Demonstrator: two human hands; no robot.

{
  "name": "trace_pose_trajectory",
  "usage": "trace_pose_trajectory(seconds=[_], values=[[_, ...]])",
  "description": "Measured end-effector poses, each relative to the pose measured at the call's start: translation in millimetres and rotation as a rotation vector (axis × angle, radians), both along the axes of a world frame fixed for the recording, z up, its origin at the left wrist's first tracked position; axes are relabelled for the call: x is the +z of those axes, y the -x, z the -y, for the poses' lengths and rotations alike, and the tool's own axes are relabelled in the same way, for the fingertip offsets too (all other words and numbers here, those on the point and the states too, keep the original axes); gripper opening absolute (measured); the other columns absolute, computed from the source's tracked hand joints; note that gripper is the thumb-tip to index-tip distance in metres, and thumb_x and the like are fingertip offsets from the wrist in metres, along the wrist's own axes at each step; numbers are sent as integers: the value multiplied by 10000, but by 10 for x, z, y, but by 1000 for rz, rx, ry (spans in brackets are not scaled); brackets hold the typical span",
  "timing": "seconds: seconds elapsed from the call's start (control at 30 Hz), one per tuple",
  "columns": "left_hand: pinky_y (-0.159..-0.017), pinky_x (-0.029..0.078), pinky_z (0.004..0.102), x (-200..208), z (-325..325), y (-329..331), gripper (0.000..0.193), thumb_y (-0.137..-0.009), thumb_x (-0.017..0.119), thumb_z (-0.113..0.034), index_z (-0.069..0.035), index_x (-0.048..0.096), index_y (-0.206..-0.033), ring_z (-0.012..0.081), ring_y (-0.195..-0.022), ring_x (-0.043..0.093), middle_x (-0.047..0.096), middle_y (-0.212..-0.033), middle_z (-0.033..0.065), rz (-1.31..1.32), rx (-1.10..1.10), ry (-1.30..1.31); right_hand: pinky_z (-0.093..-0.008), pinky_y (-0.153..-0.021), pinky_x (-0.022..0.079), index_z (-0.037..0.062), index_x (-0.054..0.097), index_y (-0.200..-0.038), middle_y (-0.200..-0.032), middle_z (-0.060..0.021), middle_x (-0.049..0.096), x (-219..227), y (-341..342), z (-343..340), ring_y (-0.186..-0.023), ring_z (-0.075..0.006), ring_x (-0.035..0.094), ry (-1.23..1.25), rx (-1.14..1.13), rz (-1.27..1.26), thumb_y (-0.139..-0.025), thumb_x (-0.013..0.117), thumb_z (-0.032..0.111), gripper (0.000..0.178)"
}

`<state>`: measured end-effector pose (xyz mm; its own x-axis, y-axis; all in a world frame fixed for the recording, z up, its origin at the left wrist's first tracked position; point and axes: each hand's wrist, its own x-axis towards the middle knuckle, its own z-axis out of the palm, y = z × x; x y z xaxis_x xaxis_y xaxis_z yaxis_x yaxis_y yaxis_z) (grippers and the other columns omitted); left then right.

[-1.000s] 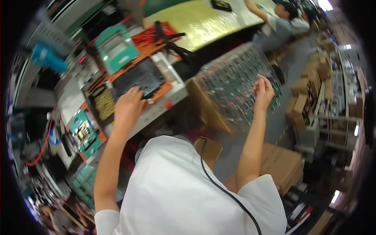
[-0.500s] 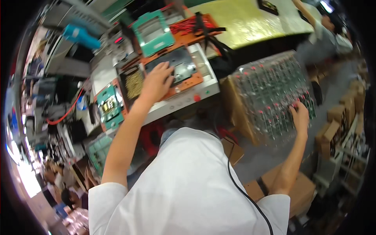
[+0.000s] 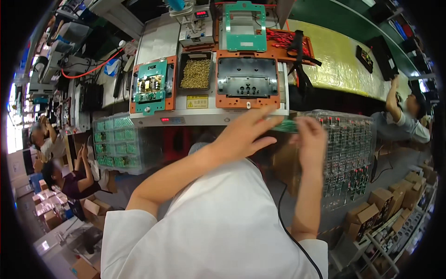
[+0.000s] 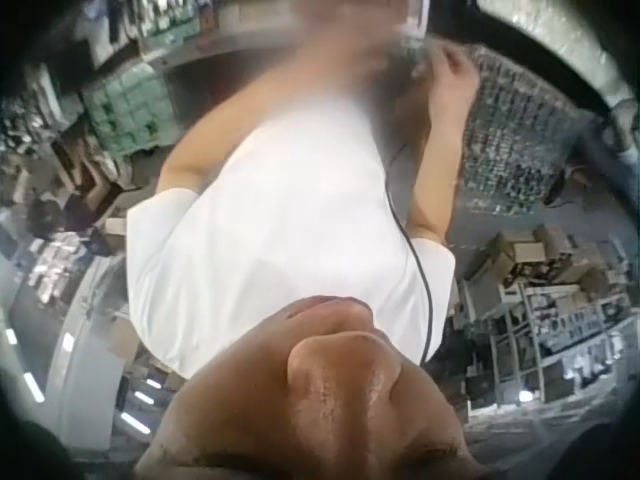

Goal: Assembling and testing printed circuit boards (PCBs) at a production workbench.

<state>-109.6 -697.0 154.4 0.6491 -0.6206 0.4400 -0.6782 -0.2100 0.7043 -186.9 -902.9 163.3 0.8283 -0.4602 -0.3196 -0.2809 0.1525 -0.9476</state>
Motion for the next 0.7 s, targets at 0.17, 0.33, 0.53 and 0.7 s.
trace_pose_trajectory(seconds=[0.17, 0.33, 0.53, 0.7], values=[[-741, 542, 318, -151, -122, -231, 184, -878, 704, -80, -22, 711, -1052, 217, -880, 660, 682, -1045, 109, -339, 130, 9, -240, -597, 495, 15, 693, -1064, -875, -33, 676, -349, -451, -135, -696, -87, 617, -239, 358, 23, -967, 624, 206, 225], [-762, 538, 300, -332, -80, -903, 166, -872, 693, -39, 8, 710, -1031, 168, -861, 659, 689, -1061, 98, -567, 150, 61, -266, -713, 484, 0, 702, -1092, -935, -55, 693, -477, -1199, 66, -746, -126, 593, 522, 531, 359, -950, 640, 214, 265], [-822, 533, 322, -434, -196, -1030, 194, -848, 711, -33, 7, 699, -1037, 201, -918, 665, 683, -1088, 88, -535, 102, -38, -316, -818, 489, 17, 705, -1071, -968, -97, 684, -491, -1303, 211, -909, -213, 625, 743, 704, 300, -833, 758, 170, 288], [-946, 480, 397, -478, -268, -898, 209, -816, 723, -58, -11, 688, -1017, 315, -1104, 595, 642, -1150, 112, -94, 46, -196, -347, -886, 480, 37, 697, -1068, -1033, -91, 669, -442, -1209, 219, -1014, -258, 600, 907, 779, 413, -779, 791, 173, 333]])
